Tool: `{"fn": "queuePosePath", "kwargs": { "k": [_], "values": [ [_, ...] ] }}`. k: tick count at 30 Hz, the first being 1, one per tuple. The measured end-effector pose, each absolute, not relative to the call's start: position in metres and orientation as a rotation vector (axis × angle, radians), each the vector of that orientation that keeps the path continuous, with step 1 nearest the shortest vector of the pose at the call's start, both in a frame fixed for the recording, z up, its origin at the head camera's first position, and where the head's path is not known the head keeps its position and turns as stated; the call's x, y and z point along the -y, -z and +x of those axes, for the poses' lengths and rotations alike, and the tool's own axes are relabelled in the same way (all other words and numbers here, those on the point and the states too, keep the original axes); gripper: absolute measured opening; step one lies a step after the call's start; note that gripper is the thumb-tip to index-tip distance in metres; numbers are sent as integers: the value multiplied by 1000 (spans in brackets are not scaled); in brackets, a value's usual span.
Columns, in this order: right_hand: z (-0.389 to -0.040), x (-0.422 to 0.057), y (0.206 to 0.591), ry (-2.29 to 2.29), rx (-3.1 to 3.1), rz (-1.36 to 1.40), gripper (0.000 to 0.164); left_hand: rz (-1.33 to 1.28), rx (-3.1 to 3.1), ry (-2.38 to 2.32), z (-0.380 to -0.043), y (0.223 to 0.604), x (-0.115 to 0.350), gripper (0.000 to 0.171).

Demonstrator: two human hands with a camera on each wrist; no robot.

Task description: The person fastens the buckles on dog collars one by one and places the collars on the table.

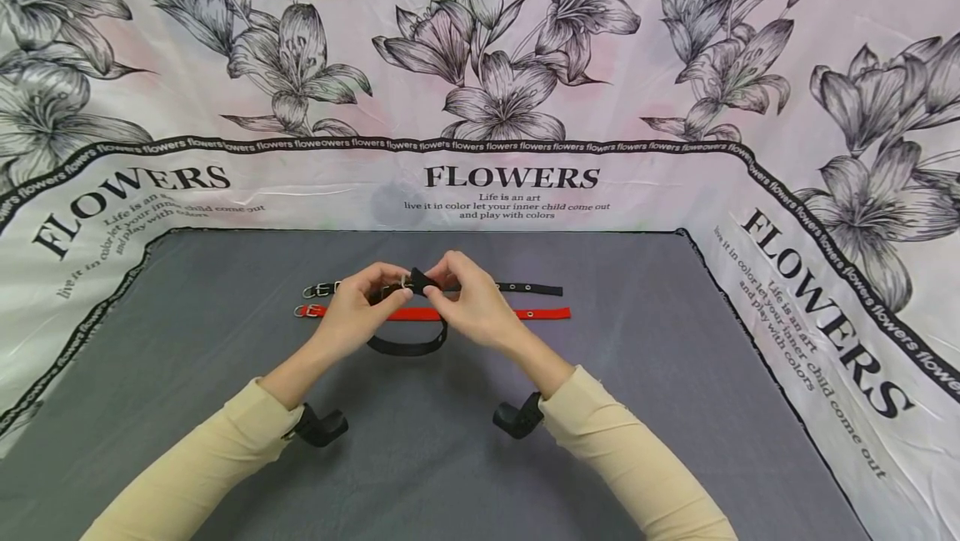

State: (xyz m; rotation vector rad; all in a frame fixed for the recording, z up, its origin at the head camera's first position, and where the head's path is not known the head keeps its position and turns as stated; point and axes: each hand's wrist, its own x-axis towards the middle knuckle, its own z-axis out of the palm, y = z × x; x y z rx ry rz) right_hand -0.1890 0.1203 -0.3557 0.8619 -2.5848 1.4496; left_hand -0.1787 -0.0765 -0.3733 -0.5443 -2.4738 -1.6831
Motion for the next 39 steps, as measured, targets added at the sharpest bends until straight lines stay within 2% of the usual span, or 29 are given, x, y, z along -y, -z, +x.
{"fn": "queuePosePath", "kwargs": {
  "k": [11, 26, 34, 39],
  "values": [
    [-191, -124, 349, -1292, 2666, 1011, 11, -571, 2480, 1695, -176, 372, 76, 19],
    [-190, -120, 356, -1355, 2574, 1019, 11, -566, 2459, 1725, -180, 371, 77, 16],
    [-186, -116, 351, -1413, 2603, 958, 23, -519, 2372, 1839, -179, 370, 77, 19],
    [-190, -118, 358, -1412, 2589, 955, 22, -497, 2332, 1901, -180, 369, 77, 18]
  ]
}}
